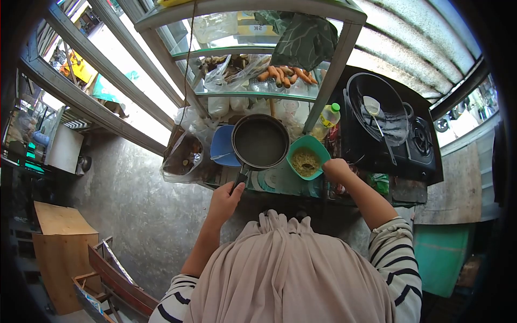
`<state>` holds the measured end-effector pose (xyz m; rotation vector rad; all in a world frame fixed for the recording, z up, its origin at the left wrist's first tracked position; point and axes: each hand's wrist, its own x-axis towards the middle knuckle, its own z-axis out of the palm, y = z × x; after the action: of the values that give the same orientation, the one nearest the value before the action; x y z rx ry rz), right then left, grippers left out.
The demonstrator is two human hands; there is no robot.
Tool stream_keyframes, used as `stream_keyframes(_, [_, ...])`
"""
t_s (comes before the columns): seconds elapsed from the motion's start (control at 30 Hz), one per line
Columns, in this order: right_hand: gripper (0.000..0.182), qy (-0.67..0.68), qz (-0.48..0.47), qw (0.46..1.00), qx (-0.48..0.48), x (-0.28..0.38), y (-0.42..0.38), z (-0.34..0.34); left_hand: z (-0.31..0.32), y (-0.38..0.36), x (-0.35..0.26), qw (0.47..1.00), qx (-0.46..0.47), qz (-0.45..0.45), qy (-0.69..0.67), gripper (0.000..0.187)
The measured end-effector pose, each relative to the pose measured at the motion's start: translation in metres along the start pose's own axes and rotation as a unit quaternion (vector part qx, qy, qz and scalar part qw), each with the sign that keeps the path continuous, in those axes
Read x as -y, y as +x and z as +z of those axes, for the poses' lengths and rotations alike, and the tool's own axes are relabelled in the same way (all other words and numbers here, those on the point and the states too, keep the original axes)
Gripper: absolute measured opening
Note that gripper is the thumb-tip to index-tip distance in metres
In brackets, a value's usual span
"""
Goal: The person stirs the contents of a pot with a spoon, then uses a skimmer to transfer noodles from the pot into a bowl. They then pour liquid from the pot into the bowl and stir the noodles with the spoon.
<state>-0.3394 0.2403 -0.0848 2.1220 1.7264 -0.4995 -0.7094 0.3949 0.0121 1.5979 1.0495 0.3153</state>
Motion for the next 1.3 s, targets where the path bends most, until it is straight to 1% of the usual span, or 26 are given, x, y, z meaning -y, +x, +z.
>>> stream_keyframes(0.03, [0.011,0.002,0.001,1.0,0.001,0.002,0.001,-0.002,0.0,0.0,0.0,1.0,0.002,-0.001,0.001,0.039])
stream_keyframes(0.1, [0.014,0.026,0.066,0.997,0.001,0.01,0.006,-0.011,0.001,0.001,-0.002,1.0,-0.003,0.004,0.0,0.04])
stream_keyframes(0.13, [0.014,0.026,0.066,0.997,0.001,0.012,0.009,-0.012,0.001,0.001,-0.003,1.0,-0.003,0.004,0.0,0.04])
stream_keyframes(0.2, [0.014,0.059,0.105,0.992,-0.035,0.015,0.015,-0.014,0.001,0.001,-0.005,1.0,-0.002,-0.001,-0.005,0.04])
stream_keyframes(0.23, [0.014,0.059,0.104,0.992,-0.035,0.015,0.017,-0.012,0.001,0.002,-0.007,1.0,-0.003,-0.001,-0.004,0.04])
stream_keyframes(0.33, [0.014,0.075,0.082,0.994,-0.015,0.012,0.019,-0.01,0.003,0.002,-0.01,1.0,0.0,-0.01,-0.005,0.04])
stream_keyframes(0.4, [0.018,0.093,0.124,0.988,0.014,0.003,0.019,-0.013,0.004,0.004,-0.012,1.0,0.0,-0.009,-0.009,0.04])
stream_keyframes(0.47, [0.019,0.105,0.125,0.986,0.027,0.003,0.026,-0.004,0.005,0.007,-0.008,1.0,-0.004,-0.006,-0.004,0.04])
stream_keyframes(0.53, [0.02,0.118,0.126,0.984,0.041,0.003,0.026,-0.009,0.006,0.008,-0.007,1.0,-0.008,-0.003,0.001,0.04])
stream_keyframes(0.6, [0.022,0.178,0.166,0.967,0.074,-0.003,0.022,-0.019,0.007,0.008,-0.008,1.0,-0.009,0.007,0.002,0.04])
stream_keyframes(0.63, [0.022,0.177,0.166,0.967,0.073,-0.009,0.028,-0.007,0.007,0.009,-0.008,1.0,-0.009,0.008,0.002,0.04])
stream_keyframes(0.7, [0.024,0.15,0.091,0.983,0.045,-0.019,0.044,0.025,0.007,0.01,-0.009,1.0,-0.001,0.008,0.0,0.041])
stream_keyframes(0.73, [0.024,0.15,0.091,0.983,0.045,-0.018,0.048,0.03,0.009,0.01,-0.01,1.0,-0.001,0.008,0.0,0.041])
stream_keyframes(0.8, [0.029,0.221,0.079,0.972,-0.013,-0.014,0.049,0.036,0.011,0.01,-0.013,1.0,0.0,0.002,-0.007,0.041])
stream_keyframes(0.83, [0.029,0.222,0.079,0.972,-0.013,-0.017,0.049,0.033,0.012,0.01,-0.013,1.0,0.0,0.001,-0.006,0.041])
stream_keyframes(0.9, [0.034,0.236,0.167,0.954,0.078,-0.025,0.052,0.024,0.013,0.011,-0.012,1.0,-0.004,0.015,0.004,0.04])
stream_keyframes(0.93, [0.034,0.235,0.165,0.954,0.078,-0.025,0.055,0.022,0.014,0.013,-0.012,1.0,-0.005,0.014,0.004,0.04])
stream_keyframes(1.0, [0.041,0.208,0.09,0.966,0.122,-0.017,0.056,0.021,0.017,0.013,-0.011,1.0,-0.004,0.015,0.003,0.04])
stream_keyframes(1.03, [0.041,0.211,0.09,0.965,0.124,-0.012,0.051,0.021,0.02,0.012,-0.01,1.0,-0.002,0.013,0.005,0.04])
stream_keyframes(1.1, [0.045,0.254,0.126,0.959,-0.031,-0.012,0.036,0.012,0.027,0.015,-0.009,0.999,-0.021,0.034,0.006,0.04])
stream_keyframes(1.13, [0.045,0.254,0.125,0.959,-0.031,-0.015,0.028,0.003,0.03,0.017,-0.008,0.999,-0.021,0.034,0.006,0.04])
stream_keyframes(1.2, [0.048,0.326,0.158,0.919,-0.153,-0.02,0.013,-0.013,0.035,0.018,-0.004,0.998,-0.036,0.051,0.017,0.039])
stream_keyframes(1.23, [0.048,0.327,0.157,0.92,-0.151,-0.025,0.01,-0.016,0.038,0.018,-0.003,0.998,-0.037,0.049,0.018,0.039])
stream_keyframes(1.27, [0.048,0.46,0.17,0.857,-0.156,-0.034,0.007,-0.02,0.04,0.019,-0.002,0.997,-0.043,0.058,0.036,0.039])
stream_keyframes(1.3, [0.048,0.583,0.181,0.776,-0.158,-0.042,0.002,-0.023,0.042,0.02,-0.002,0.995,-0.049,0.069,0.053,0.039])
